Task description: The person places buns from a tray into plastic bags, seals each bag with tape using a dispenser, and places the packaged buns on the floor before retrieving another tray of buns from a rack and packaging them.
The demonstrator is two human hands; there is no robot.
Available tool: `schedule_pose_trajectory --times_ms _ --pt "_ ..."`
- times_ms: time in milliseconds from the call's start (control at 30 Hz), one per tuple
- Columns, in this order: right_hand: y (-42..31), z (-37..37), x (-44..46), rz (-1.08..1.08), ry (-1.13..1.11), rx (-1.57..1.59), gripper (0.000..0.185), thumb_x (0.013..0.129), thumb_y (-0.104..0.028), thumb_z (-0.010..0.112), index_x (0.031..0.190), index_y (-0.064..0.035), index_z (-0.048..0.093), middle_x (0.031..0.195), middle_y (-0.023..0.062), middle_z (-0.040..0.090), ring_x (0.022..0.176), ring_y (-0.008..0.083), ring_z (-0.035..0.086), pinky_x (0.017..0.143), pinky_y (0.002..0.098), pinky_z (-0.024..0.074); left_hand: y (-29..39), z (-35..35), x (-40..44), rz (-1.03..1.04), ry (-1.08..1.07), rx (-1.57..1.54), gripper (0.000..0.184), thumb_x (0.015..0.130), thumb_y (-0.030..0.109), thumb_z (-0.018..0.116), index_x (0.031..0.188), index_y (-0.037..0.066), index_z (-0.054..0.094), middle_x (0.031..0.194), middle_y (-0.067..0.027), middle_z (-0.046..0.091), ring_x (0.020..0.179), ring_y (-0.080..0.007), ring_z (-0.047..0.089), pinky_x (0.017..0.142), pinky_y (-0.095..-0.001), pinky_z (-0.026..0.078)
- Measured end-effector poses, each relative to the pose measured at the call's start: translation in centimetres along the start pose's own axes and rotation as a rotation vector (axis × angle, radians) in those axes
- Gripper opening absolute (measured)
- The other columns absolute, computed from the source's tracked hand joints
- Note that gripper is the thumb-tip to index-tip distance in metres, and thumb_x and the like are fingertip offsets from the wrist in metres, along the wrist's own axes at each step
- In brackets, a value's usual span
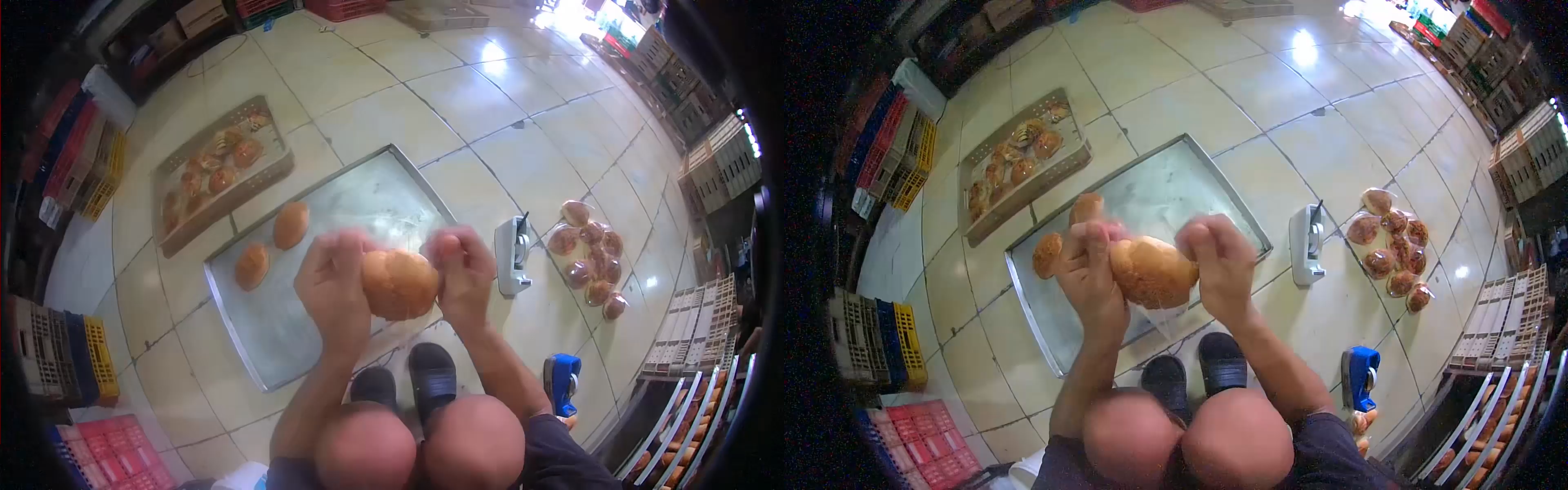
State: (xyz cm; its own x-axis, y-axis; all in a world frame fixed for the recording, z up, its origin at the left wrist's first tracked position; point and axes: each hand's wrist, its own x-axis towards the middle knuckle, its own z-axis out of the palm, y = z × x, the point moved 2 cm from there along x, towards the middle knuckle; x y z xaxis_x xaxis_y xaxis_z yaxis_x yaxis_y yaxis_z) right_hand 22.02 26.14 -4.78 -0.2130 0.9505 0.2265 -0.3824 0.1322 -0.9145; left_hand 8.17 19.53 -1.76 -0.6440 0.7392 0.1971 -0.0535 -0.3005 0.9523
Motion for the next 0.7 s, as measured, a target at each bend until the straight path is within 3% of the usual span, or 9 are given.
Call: schedule_pose_trajectory --times_ms 33,167,200,333,533,667,700 --pt "0.1 -0.3 0.4 0.000 0.003 0.002 0.008 0.094 -0.002 0.064 0.101 -0.0029 0.068 0.079 0.0033 0.063 0.068 0.0125 0.052 0.067 0.0252 0.0466 0.0 0.3 0.1 -0.001 -0.003 0.002 0.025 0.104 0.020 0.055 0.087 0.004 0.063 0.089 -0.0071 0.068 0.084 -0.0169 0.059 0.085 -0.0293 0.048" --pt "0.6 -1.2 3.2 0.278 -0.459 0.054 0.011 0.089 -0.004 0.070 0.100 -0.0046 0.070 0.078 0.0033 0.063 0.067 0.0113 0.053 0.064 0.0239 0.0452 -0.1 1.3 0.5 -0.048 -0.101 -0.239 0.020 0.101 0.013 0.057 0.084 0.004 0.061 0.088 -0.0057 0.064 0.081 -0.0153 0.056 0.083 -0.0278 0.046" --pt "0.5 -1.5 3.2 0.284 -0.455 0.055 0.011 0.089 -0.004 0.070 0.100 -0.0046 0.070 0.078 0.0033 0.063 0.067 0.0113 0.053 0.064 0.0239 0.0452 -0.1 1.4 0.5 -0.054 -0.101 -0.237 0.020 0.101 0.013 0.057 0.084 0.004 0.061 0.088 -0.0057 0.064 0.081 -0.0153 0.056 0.083 -0.0278 0.046" --pt "-1.8 -1.8 3.1 -0.072 -0.455 -0.194 0.014 0.083 -0.004 0.075 0.098 -0.0051 0.072 0.077 0.0031 0.063 0.068 0.0134 0.054 0.066 0.0242 0.0448 -0.1 1.6 0.6 0.072 -0.174 -0.120 0.019 0.102 0.013 0.055 0.088 0.003 0.063 0.091 -0.0049 0.062 0.082 -0.0150 0.053 0.081 -0.0263 0.043" --pt "-6.3 -0.1 1.9 -0.408 -0.571 -0.523 0.014 0.079 -0.003 0.076 0.093 -0.0041 0.073 0.084 0.0038 0.065 0.073 0.0163 0.055 0.068 0.0251 0.0450 -0.6 0.8 1.6 0.148 -0.340 -0.001 0.017 0.102 0.015 0.056 0.096 0.003 0.067 0.092 -0.0035 0.059 0.086 -0.0135 0.052 0.079 -0.0242 0.041" --pt "-6.1 0.2 1.6 -0.649 -0.440 -0.536 0.014 0.079 -0.002 0.076 0.093 -0.0029 0.072 0.088 0.0037 0.064 0.078 0.0185 0.056 0.070 0.0257 0.0450 -3.9 0.8 2.5 -0.396 -0.629 -0.380 0.017 0.099 0.018 0.061 0.098 0.004 0.070 0.091 -0.0016 0.058 0.087 -0.0114 0.051 0.077 -0.0220 0.040" --pt "-5.8 -0.3 1.4 -0.643 -0.433 -0.541 0.014 0.079 -0.002 0.076 0.093 -0.0029 0.072 0.088 0.0037 0.064 0.078 0.0185 0.056 0.070 0.0257 0.0450 -4.6 1.1 2.3 -0.406 -0.635 -0.381 0.017 0.099 0.018 0.061 0.098 0.004 0.070 0.091 -0.0016 0.058 0.087 -0.0114 0.051 0.077 -0.0220 0.040"
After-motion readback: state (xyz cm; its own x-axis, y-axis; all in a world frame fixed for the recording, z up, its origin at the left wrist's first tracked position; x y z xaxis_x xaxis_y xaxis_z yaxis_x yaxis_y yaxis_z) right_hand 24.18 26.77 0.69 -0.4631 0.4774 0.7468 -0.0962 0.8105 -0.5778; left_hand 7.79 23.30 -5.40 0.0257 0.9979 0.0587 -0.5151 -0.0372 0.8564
